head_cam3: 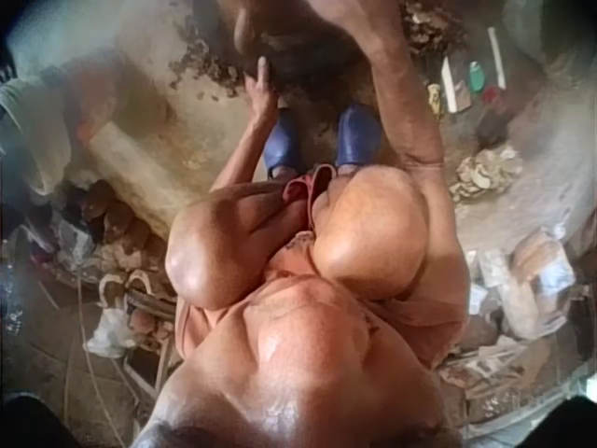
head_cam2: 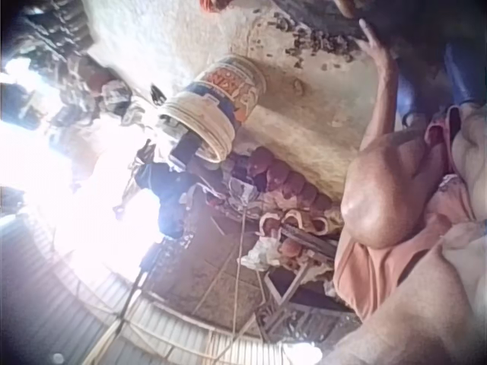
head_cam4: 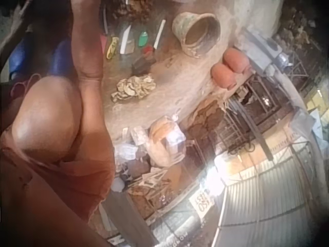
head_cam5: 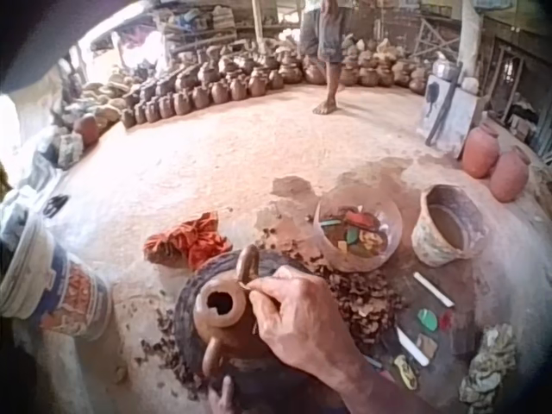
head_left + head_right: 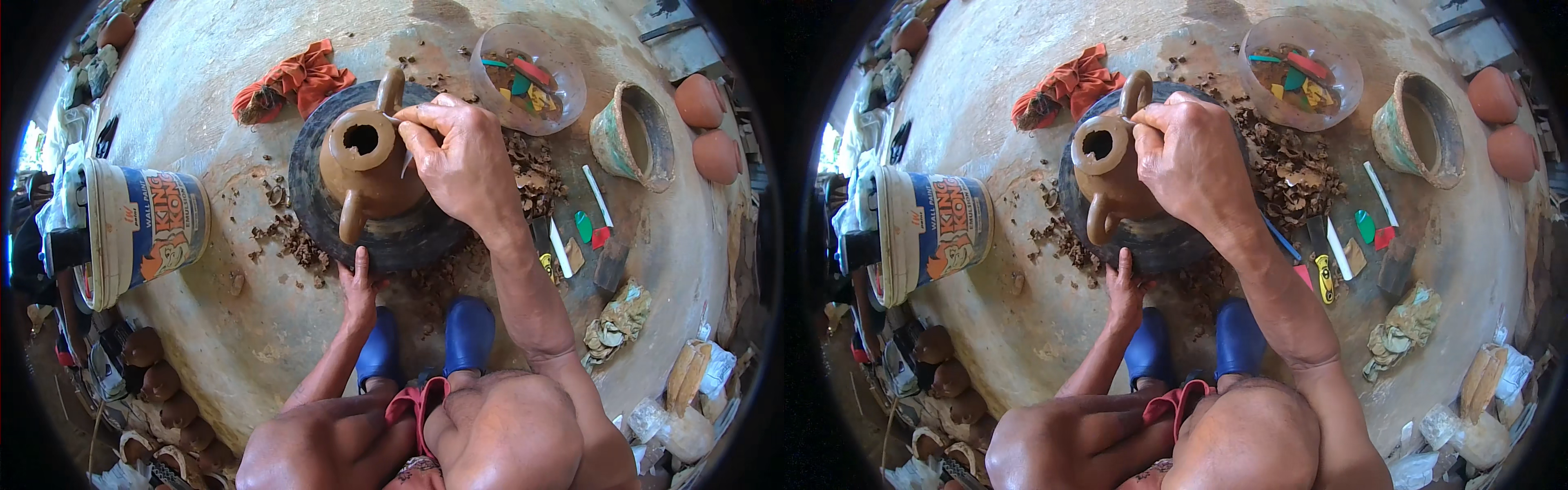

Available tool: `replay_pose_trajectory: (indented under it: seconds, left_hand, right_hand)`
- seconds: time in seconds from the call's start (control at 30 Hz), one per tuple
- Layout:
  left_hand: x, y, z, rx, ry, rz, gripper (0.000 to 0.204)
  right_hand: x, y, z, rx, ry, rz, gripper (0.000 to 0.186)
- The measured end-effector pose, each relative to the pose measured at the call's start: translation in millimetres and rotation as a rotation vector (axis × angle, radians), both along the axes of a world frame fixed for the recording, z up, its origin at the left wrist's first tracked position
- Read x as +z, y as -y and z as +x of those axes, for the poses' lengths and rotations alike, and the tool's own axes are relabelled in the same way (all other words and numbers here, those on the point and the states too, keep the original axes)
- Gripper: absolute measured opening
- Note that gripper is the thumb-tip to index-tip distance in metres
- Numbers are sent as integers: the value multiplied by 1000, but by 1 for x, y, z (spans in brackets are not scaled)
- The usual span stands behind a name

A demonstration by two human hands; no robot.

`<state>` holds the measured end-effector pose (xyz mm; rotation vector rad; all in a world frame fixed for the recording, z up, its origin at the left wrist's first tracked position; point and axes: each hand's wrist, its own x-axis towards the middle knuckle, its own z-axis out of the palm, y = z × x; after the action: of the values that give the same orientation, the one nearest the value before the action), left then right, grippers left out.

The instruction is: The person finishes a clay pot by smoothing the surface with a small triangular tool and a piece of cloth while the pottery wheel rotates.

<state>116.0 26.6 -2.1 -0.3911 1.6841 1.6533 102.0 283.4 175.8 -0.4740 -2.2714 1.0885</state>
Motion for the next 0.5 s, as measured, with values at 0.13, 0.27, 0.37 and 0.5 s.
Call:
replay_pose_trajectory:
  seconds: [0.13,0.27,0.37,0.5]
  left_hand:
    - [-4,0,0,0,-7,28,77]
    - [-3,2,2,3,-22,13,68]
    - [0,-1,2,-19,-1,10,67]
    - [10,0,1,-48,26,33,64]
  right_hand:
    - [-1,5,0,20,-68,-179,17]
    - [-5,7,4,7,-257,-340,15]
    - [-14,-3,19,-209,-311,-462,14]
    - [-46,-7,42,-337,142,-361,15]
